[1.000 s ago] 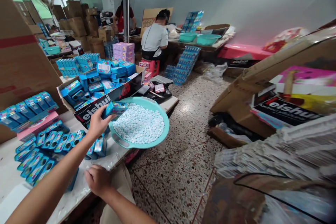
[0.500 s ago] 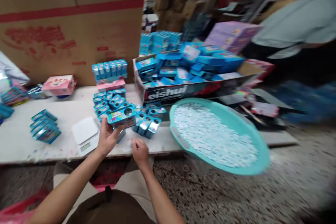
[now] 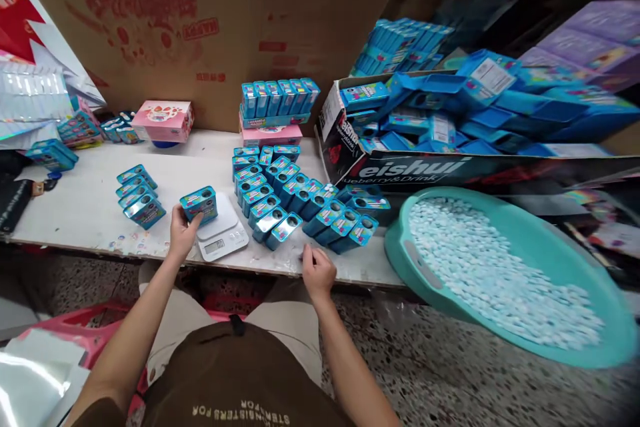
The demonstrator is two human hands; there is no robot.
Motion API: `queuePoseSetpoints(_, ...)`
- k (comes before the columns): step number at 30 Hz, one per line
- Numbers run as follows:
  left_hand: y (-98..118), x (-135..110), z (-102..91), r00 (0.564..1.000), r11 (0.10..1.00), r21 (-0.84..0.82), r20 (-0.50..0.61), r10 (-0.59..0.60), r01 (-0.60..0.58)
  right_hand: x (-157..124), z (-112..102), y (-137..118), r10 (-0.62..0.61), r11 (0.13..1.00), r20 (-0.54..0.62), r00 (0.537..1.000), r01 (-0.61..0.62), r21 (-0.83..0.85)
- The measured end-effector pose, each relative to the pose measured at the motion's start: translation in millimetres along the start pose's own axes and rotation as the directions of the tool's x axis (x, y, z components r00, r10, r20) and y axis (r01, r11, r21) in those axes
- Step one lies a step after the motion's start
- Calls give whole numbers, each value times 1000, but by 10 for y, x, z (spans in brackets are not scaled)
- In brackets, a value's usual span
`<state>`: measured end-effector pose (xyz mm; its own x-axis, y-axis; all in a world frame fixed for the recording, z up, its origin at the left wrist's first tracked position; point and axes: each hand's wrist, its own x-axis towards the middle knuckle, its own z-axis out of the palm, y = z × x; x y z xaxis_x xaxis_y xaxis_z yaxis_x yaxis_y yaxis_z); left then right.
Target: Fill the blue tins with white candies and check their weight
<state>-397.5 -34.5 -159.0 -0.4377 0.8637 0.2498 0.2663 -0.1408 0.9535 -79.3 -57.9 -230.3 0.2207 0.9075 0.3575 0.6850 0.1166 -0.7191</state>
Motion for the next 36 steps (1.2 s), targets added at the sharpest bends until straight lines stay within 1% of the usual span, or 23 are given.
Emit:
queuePoseSetpoints(3,-73,49,56,998,999,15,55,29,-30,-5,10,-12,-2,999,-6,1000,2,-41)
queuePoseSetpoints(5,-101,59,72,993,995,88,109,44,-54,-7,17,-17,5,999,-15,1000,-6,-50)
queuePoseSetpoints(7,-116,50,72,991,979,193,128,39,-64,-9,25,-21,14,999,-25,1000,-15,-49)
queuePoseSetpoints(9,-119,26,56,993,954,290,109,49,-79,-11,32,-25,15,999,-29,999,-17,-45)
queuePoseSetpoints(11,-115,-15,16,991,924,362,93,99,-127,-13,35,-25,18,999,-30,999,-19,-44)
queuePoseSetpoints(13,-117,-78,-52,983,897,403,84,164,-184,-15,38,-19,23,999,-29,999,-25,-48)
queuePoseSetpoints(15,-140,-167,-145,977,886,412,55,207,-211,-19,40,-5,24,998,-30,999,-25,-56)
queuePoseSetpoints(18,-217,-325,-285,979,900,397,-10,203,-182,-26,43,22,12,997,-24,1000,-14,-71)
queuePoseSetpoints(21,-300,-443,-353,976,903,406,-90,197,-145,-36,43,38,9,996,-20,1000,-11,-85)
queuePoseSetpoints(24,-341,-477,-336,966,882,447,-126,227,-149,-44,38,38,9,995,-20,1000,-11,-97)
queuePoseSetpoints(29,-344,-457,-278,962,869,480,-161,222,-120,-42,31,20,5,995,-28,1000,-8,-101)
queuePoseSetpoints(36,-325,-434,-268,959,868,481,-168,230,-124,-39,43,14,12,996,-38,999,-15,-83)
